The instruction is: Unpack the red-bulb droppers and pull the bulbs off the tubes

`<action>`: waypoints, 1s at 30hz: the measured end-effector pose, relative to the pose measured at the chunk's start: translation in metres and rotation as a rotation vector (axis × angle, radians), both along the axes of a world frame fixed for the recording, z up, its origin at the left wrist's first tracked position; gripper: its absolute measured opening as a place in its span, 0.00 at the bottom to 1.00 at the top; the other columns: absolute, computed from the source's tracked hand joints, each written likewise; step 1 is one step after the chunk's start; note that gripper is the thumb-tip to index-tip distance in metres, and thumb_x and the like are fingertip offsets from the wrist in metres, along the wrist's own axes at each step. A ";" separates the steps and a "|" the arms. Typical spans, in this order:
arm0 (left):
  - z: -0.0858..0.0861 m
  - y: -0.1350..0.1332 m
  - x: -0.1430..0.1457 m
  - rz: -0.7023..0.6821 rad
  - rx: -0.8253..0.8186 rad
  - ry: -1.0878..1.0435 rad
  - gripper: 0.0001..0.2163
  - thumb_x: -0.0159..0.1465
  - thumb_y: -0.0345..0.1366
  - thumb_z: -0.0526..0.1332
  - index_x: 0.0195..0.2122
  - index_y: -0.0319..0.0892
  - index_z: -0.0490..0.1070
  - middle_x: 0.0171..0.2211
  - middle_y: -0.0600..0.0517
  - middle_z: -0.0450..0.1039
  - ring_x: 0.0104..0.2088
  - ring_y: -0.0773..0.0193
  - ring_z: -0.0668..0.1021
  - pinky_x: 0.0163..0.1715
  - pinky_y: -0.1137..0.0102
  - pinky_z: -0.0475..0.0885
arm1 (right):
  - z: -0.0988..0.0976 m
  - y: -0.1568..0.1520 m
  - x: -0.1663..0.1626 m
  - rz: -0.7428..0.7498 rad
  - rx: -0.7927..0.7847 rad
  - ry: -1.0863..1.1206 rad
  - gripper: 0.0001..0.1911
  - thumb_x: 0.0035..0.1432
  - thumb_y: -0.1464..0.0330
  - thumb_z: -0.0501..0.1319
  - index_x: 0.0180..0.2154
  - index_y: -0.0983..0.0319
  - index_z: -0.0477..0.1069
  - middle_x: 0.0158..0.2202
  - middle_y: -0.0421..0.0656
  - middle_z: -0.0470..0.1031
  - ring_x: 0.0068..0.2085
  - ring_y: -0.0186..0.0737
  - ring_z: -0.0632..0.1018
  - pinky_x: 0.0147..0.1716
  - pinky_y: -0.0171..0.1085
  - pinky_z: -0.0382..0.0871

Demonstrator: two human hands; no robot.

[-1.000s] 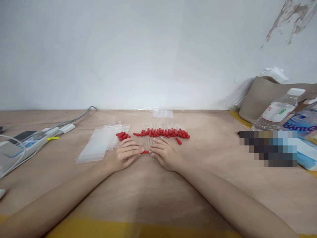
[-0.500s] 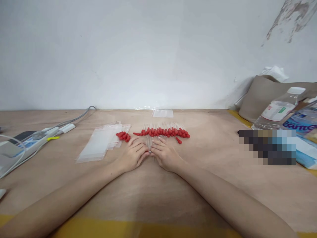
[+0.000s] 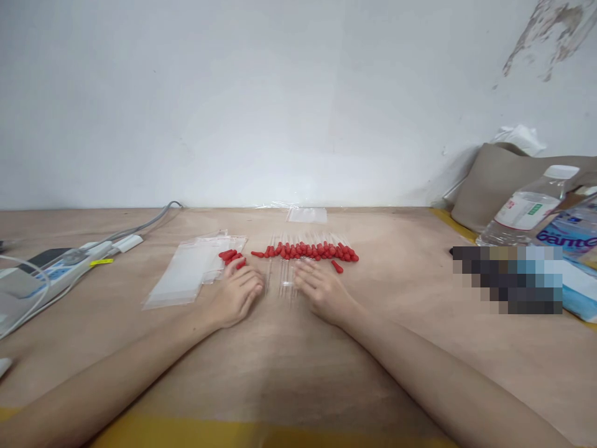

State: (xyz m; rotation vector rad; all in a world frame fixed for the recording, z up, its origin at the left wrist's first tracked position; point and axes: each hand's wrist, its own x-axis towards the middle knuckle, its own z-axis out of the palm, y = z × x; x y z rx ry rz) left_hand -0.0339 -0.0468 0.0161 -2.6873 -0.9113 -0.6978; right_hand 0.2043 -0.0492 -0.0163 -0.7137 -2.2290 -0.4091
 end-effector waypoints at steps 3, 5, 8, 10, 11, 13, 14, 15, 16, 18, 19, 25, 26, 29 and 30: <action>0.000 0.007 -0.013 0.076 -0.070 -0.070 0.10 0.65 0.34 0.47 0.33 0.41 0.66 0.31 0.49 0.68 0.34 0.62 0.70 0.41 0.61 0.65 | 0.000 0.001 0.006 -0.180 -0.029 0.102 0.12 0.59 0.70 0.52 0.42 0.61 0.71 0.35 0.45 0.74 0.39 0.39 0.74 0.41 0.43 0.66; 0.000 0.015 -0.019 0.081 -0.099 -0.158 0.10 0.65 0.35 0.47 0.36 0.41 0.67 0.33 0.49 0.66 0.35 0.62 0.69 0.36 0.66 0.67 | 0.002 -0.001 0.005 -0.282 -0.080 0.082 0.14 0.59 0.68 0.52 0.45 0.60 0.69 0.29 0.43 0.72 0.31 0.36 0.72 0.35 0.40 0.64; 0.006 0.033 -0.027 0.154 -0.082 -0.339 0.10 0.64 0.31 0.47 0.41 0.41 0.67 0.34 0.48 0.62 0.36 0.63 0.69 0.36 0.68 0.68 | 0.010 -0.003 -0.003 -0.353 -0.200 0.036 0.18 0.61 0.69 0.48 0.51 0.64 0.64 0.30 0.45 0.70 0.31 0.37 0.70 0.33 0.38 0.62; 0.014 0.045 -0.033 0.240 -0.060 -0.405 0.12 0.62 0.28 0.47 0.43 0.41 0.67 0.34 0.49 0.60 0.36 0.63 0.69 0.37 0.67 0.68 | 0.017 -0.001 -0.008 -0.350 -0.288 0.058 0.20 0.60 0.71 0.46 0.53 0.66 0.61 0.34 0.46 0.70 0.34 0.38 0.71 0.34 0.37 0.62; 0.018 0.051 -0.036 0.274 -0.056 -0.415 0.13 0.61 0.28 0.48 0.43 0.41 0.67 0.34 0.49 0.60 0.36 0.63 0.69 0.37 0.66 0.68 | 0.020 0.000 -0.010 -0.337 -0.328 0.077 0.19 0.59 0.72 0.46 0.52 0.65 0.61 0.35 0.46 0.70 0.35 0.38 0.71 0.34 0.36 0.62; 0.026 0.060 -0.041 0.322 -0.059 -0.416 0.12 0.60 0.28 0.50 0.43 0.41 0.67 0.33 0.50 0.61 0.35 0.64 0.70 0.37 0.67 0.68 | 0.028 0.004 -0.016 -0.311 -0.403 0.112 0.17 0.58 0.73 0.47 0.49 0.63 0.63 0.36 0.45 0.71 0.36 0.38 0.71 0.34 0.36 0.62; 0.029 0.064 -0.042 0.337 -0.067 -0.420 0.12 0.60 0.29 0.51 0.43 0.41 0.67 0.33 0.50 0.62 0.34 0.64 0.70 0.36 0.68 0.68 | 0.032 0.007 -0.020 -0.297 -0.434 0.117 0.15 0.58 0.73 0.47 0.45 0.63 0.64 0.36 0.44 0.71 0.35 0.37 0.71 0.33 0.35 0.61; 0.030 0.067 -0.043 0.348 -0.077 -0.426 0.11 0.59 0.29 0.52 0.43 0.41 0.66 0.33 0.50 0.64 0.33 0.65 0.71 0.35 0.69 0.69 | 0.035 0.009 -0.024 -0.287 -0.459 0.112 0.13 0.57 0.73 0.48 0.42 0.62 0.66 0.35 0.43 0.71 0.35 0.37 0.71 0.33 0.35 0.61; 0.031 0.069 -0.043 0.361 -0.086 -0.434 0.10 0.59 0.30 0.53 0.42 0.41 0.65 0.34 0.51 0.65 0.32 0.65 0.71 0.34 0.70 0.69 | 0.038 0.012 -0.029 -0.284 -0.474 0.098 0.12 0.56 0.73 0.48 0.40 0.62 0.67 0.34 0.43 0.72 0.34 0.37 0.71 0.33 0.34 0.60; 0.028 0.071 -0.044 0.395 -0.085 -0.436 0.07 0.58 0.32 0.54 0.39 0.41 0.65 0.34 0.51 0.67 0.31 0.65 0.72 0.33 0.71 0.68 | 0.040 0.016 -0.039 -0.299 -0.469 0.046 0.11 0.55 0.75 0.49 0.37 0.63 0.68 0.33 0.44 0.71 0.35 0.37 0.71 0.34 0.35 0.59; 0.026 0.072 -0.045 0.410 -0.077 -0.422 0.06 0.58 0.32 0.55 0.36 0.41 0.65 0.33 0.52 0.68 0.32 0.65 0.72 0.33 0.71 0.67 | 0.039 0.017 -0.044 -0.315 -0.456 0.013 0.12 0.55 0.75 0.49 0.36 0.63 0.69 0.33 0.44 0.71 0.35 0.37 0.70 0.35 0.35 0.59; 0.014 0.076 -0.054 0.493 -0.035 -0.343 0.04 0.56 0.36 0.57 0.31 0.42 0.65 0.31 0.53 0.71 0.35 0.62 0.73 0.37 0.69 0.65 | 0.029 0.014 -0.061 -0.404 -0.363 -0.175 0.10 0.56 0.71 0.50 0.31 0.64 0.70 0.33 0.47 0.70 0.36 0.40 0.69 0.35 0.39 0.54; 0.013 0.078 -0.055 0.512 -0.039 -0.346 0.04 0.56 0.36 0.57 0.31 0.43 0.65 0.31 0.53 0.71 0.35 0.61 0.73 0.38 0.68 0.64 | 0.028 0.012 -0.062 -0.401 -0.363 -0.183 0.11 0.57 0.69 0.50 0.31 0.64 0.70 0.33 0.47 0.70 0.37 0.41 0.69 0.35 0.39 0.54; 0.010 0.082 -0.057 0.573 -0.079 -0.368 0.07 0.56 0.39 0.57 0.32 0.43 0.67 0.32 0.53 0.73 0.37 0.61 0.74 0.38 0.68 0.64 | 0.027 0.008 -0.062 -0.379 -0.374 -0.184 0.14 0.58 0.62 0.50 0.33 0.63 0.70 0.35 0.47 0.70 0.39 0.42 0.68 0.38 0.41 0.53; 0.009 0.083 -0.058 0.591 -0.109 -0.376 0.08 0.56 0.41 0.57 0.33 0.43 0.67 0.32 0.53 0.73 0.36 0.61 0.74 0.37 0.69 0.65 | 0.027 0.007 -0.062 -0.369 -0.379 -0.180 0.16 0.57 0.59 0.51 0.34 0.63 0.71 0.36 0.47 0.70 0.39 0.42 0.68 0.39 0.42 0.53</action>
